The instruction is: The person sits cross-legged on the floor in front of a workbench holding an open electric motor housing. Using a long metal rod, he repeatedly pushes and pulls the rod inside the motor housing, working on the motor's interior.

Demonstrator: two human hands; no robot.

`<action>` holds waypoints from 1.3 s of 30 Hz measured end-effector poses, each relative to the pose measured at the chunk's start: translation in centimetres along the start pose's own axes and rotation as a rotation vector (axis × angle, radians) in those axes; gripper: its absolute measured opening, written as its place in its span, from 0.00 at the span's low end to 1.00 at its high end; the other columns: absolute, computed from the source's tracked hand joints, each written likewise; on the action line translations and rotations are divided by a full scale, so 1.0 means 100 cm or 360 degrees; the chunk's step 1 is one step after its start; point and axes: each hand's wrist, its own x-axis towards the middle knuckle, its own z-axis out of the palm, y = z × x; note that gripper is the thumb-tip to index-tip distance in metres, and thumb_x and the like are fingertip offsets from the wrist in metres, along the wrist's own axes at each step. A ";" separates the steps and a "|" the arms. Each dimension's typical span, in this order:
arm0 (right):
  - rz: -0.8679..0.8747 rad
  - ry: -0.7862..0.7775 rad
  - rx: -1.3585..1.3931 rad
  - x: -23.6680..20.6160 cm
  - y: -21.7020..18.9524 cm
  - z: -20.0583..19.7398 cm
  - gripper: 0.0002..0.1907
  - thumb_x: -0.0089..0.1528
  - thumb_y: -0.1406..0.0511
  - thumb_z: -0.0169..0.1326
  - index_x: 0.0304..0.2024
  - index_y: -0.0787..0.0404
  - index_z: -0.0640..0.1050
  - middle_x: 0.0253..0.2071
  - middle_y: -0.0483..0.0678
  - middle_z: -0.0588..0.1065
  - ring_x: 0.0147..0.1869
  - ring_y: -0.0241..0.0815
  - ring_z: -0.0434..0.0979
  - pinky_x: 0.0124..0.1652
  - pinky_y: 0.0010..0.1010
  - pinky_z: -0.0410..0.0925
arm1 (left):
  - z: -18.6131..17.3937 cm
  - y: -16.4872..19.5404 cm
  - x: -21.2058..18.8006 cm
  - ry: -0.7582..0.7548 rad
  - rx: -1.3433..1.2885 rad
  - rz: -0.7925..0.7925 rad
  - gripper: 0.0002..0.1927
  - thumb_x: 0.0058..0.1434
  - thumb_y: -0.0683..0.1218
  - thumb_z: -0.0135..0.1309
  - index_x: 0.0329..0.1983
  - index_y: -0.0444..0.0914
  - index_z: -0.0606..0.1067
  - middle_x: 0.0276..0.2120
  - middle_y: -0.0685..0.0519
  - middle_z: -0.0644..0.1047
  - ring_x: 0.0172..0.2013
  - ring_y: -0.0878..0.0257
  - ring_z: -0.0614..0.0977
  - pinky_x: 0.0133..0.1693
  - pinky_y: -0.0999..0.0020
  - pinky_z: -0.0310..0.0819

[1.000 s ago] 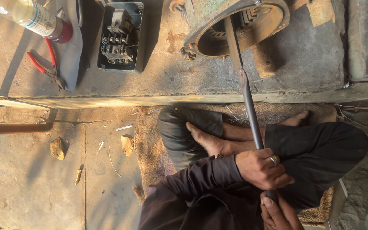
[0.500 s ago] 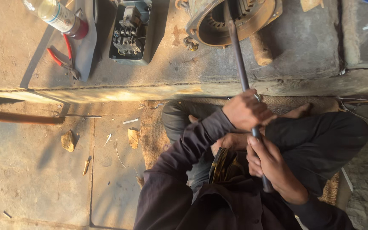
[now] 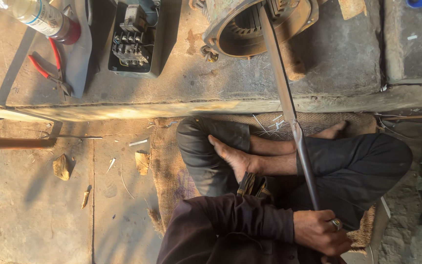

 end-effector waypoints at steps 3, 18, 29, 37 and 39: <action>-0.0055 0.0000 -0.0027 -0.003 0.000 0.003 0.16 0.65 0.63 0.49 0.50 0.70 0.72 0.34 0.53 0.72 0.35 0.40 0.73 0.38 0.33 0.68 | -0.011 -0.005 -0.003 0.0015 0.0042 -0.0040 0.17 0.64 0.56 0.56 0.26 0.41 0.71 0.19 0.61 0.70 0.24 0.67 0.72 0.28 0.71 0.59; -0.0421 -0.0252 -0.0128 0.003 -0.113 0.008 0.17 0.68 0.57 0.48 0.52 0.62 0.72 0.27 0.46 0.70 0.28 0.33 0.71 0.30 0.21 0.66 | -0.074 -0.081 0.018 0.0066 0.0140 -0.0066 0.11 0.56 0.50 0.60 0.40 0.44 0.82 0.23 0.62 0.75 0.27 0.65 0.77 0.33 0.65 0.67; 0.0062 -0.0907 0.0456 0.117 -0.283 0.139 0.14 0.71 0.57 0.43 0.36 0.59 0.66 0.19 0.38 0.59 0.14 0.28 0.54 0.17 0.24 0.54 | -0.166 -0.260 0.008 0.0220 0.0401 -0.0248 0.05 0.58 0.48 0.63 0.30 0.44 0.79 0.26 0.60 0.77 0.33 0.63 0.79 0.40 0.63 0.70; 0.0184 -0.0920 0.0462 0.092 -0.257 0.109 0.12 0.71 0.59 0.42 0.36 0.60 0.66 0.18 0.39 0.58 0.15 0.28 0.54 0.17 0.25 0.56 | -0.155 -0.226 0.007 0.0273 0.0342 -0.0348 0.09 0.52 0.49 0.61 0.35 0.43 0.80 0.26 0.59 0.75 0.38 0.60 0.78 0.43 0.64 0.70; 0.0282 -0.0884 0.0550 0.090 -0.255 0.111 0.14 0.73 0.59 0.42 0.35 0.61 0.64 0.18 0.39 0.57 0.15 0.29 0.54 0.17 0.25 0.56 | -0.158 -0.222 0.008 0.0230 0.0372 -0.0355 0.05 0.55 0.48 0.62 0.32 0.44 0.79 0.27 0.59 0.75 0.37 0.62 0.78 0.43 0.64 0.70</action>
